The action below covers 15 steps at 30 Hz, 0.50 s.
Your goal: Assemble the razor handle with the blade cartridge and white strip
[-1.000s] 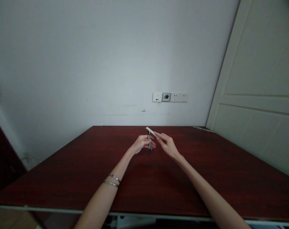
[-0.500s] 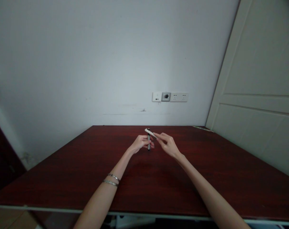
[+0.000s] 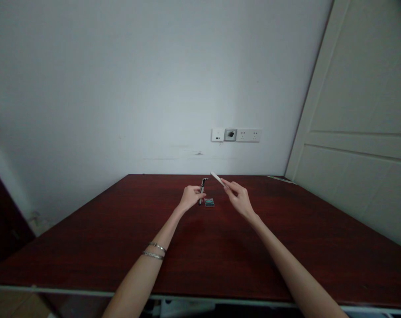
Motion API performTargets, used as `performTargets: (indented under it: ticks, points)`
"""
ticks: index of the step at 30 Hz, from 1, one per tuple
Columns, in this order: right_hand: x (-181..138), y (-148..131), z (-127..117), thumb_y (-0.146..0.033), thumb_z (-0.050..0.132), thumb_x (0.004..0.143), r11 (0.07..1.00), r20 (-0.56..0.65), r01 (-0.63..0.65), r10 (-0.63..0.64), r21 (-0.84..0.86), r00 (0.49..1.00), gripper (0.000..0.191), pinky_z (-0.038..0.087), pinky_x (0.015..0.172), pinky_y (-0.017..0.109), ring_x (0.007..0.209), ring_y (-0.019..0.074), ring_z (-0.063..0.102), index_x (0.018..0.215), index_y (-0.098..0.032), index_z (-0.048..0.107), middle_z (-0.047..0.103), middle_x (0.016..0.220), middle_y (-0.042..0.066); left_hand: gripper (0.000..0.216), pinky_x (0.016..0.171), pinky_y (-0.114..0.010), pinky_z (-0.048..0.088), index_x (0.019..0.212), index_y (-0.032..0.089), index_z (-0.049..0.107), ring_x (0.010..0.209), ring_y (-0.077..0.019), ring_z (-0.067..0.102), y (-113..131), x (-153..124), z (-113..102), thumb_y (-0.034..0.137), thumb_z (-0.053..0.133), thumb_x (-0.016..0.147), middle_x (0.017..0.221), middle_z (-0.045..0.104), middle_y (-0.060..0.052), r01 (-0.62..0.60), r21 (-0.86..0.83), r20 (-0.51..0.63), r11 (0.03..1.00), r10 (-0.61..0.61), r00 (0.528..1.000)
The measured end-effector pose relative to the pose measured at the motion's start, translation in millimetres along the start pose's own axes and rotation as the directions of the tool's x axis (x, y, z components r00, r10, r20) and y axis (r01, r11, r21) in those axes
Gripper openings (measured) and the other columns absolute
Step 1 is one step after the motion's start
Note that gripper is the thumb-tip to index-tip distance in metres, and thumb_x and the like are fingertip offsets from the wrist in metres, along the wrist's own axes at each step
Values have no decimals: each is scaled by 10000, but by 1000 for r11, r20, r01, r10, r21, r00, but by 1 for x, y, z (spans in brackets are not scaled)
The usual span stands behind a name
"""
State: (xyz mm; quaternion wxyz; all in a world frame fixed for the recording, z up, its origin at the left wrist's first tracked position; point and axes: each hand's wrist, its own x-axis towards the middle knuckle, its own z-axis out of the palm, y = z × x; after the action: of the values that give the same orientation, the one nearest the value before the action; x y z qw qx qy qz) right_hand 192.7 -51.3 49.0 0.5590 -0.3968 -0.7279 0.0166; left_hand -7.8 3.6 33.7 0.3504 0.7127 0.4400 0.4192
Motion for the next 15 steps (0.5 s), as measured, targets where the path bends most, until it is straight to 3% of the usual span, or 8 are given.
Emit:
performTargets:
  ticks: [3, 6, 11, 15]
  points:
    - [0, 6, 0, -269, 429, 860, 998, 27, -10, 12, -62, 1000, 365, 396, 584, 243, 598, 132, 481, 1179, -183, 582, 536, 693, 25, 187, 612, -254, 417, 816, 157, 692, 618, -177, 604, -2, 1, -5, 278, 643, 683, 615, 653, -39, -28, 290, -125, 957, 66, 990]
    - [-2, 10, 2, -258, 435, 856, 993, 85, -15, 25, -115, 996, 360, 414, 612, 247, 635, 141, 516, 1184, -213, 578, 561, 740, 37, 188, 664, -255, 393, 838, 192, 700, 721, -202, 612, 0, -1, -6, 288, 641, 688, 711, 678, -61, 5, 433, -204, 901, 92, 975]
    - [-5, 11, 7, -238, 420, 862, 989, 91, 4, 9, -147, 996, 380, 435, 639, 247, 696, 151, 542, 1223, -243, 540, 569, 809, 50, 173, 688, -255, 371, 840, 212, 698, 760, -214, 605, 5, -4, -4, 300, 627, 709, 758, 681, -76, 49, 480, -217, 876, 64, 974]
    - [-7, 8, 7, -241, 438, 856, 988, 161, 40, -16, -152, 987, 356, 437, 635, 240, 673, 143, 541, 1185, -255, 573, 576, 806, 42, 179, 675, -251, 363, 848, 219, 702, 742, -214, 601, 7, -4, -2, 288, 643, 694, 733, 679, -69, 37, 446, -209, 894, 64, 976]
